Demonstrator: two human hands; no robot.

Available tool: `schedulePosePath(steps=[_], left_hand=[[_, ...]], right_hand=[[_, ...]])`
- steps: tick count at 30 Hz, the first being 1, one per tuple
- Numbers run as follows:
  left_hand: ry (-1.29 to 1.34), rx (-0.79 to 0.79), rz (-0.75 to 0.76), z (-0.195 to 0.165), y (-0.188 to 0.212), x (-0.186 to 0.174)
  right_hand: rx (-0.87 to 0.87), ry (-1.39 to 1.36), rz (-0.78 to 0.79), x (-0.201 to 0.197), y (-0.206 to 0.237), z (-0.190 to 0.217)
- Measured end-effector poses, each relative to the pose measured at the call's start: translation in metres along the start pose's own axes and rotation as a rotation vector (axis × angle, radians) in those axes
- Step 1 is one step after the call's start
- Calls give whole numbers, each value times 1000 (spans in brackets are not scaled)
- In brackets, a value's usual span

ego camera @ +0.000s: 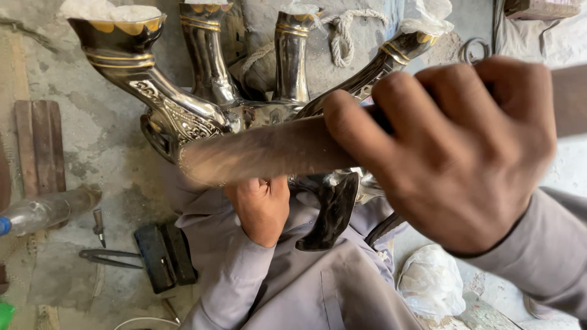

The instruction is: The person sits on the floor holding an ornate brass object on their lap and engraves decorative patterns into it, holding a chisel against the surface with one hand and striking it with a wooden mallet held in the other hand, repositioning the chisel across different areas of the design.

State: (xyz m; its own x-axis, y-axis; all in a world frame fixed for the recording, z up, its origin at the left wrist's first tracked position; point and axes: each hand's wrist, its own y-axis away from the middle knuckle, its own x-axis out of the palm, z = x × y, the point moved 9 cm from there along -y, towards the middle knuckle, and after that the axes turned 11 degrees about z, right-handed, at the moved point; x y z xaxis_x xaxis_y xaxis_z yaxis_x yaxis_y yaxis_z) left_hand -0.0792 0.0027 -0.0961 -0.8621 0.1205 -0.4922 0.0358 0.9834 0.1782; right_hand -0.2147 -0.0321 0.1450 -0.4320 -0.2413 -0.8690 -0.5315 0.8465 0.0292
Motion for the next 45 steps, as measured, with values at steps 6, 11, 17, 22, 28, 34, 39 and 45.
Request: schedulePosePath(steps=[6, 11, 17, 22, 28, 34, 39, 45], left_hand=[[-8, 340, -123, -33, 8, -9], [-40, 402, -196, -35, 14, -12], [-8, 234, -100, -21, 6, -3], [27, 235, -80, -25, 6, -6], [60, 216, -75, -25, 5, -5], [-9, 279, -58, -28, 5, -5], [11, -9, 94, -1, -2, 14], [7, 41, 168, -2, -3, 17]], right_hand=[[-17, -183, 28, 0, -7, -4], [-46, 32, -19, -7, -6, 1], [22, 39, 12, 6, -3, -1], [18, -25, 25, 5, 3, -2], [27, -9, 33, 4, -2, -3], [23, -93, 24, -6, -11, -1], [47, -178, 30, -4, -9, -4], [62, -259, 52, 12, 4, -9]])
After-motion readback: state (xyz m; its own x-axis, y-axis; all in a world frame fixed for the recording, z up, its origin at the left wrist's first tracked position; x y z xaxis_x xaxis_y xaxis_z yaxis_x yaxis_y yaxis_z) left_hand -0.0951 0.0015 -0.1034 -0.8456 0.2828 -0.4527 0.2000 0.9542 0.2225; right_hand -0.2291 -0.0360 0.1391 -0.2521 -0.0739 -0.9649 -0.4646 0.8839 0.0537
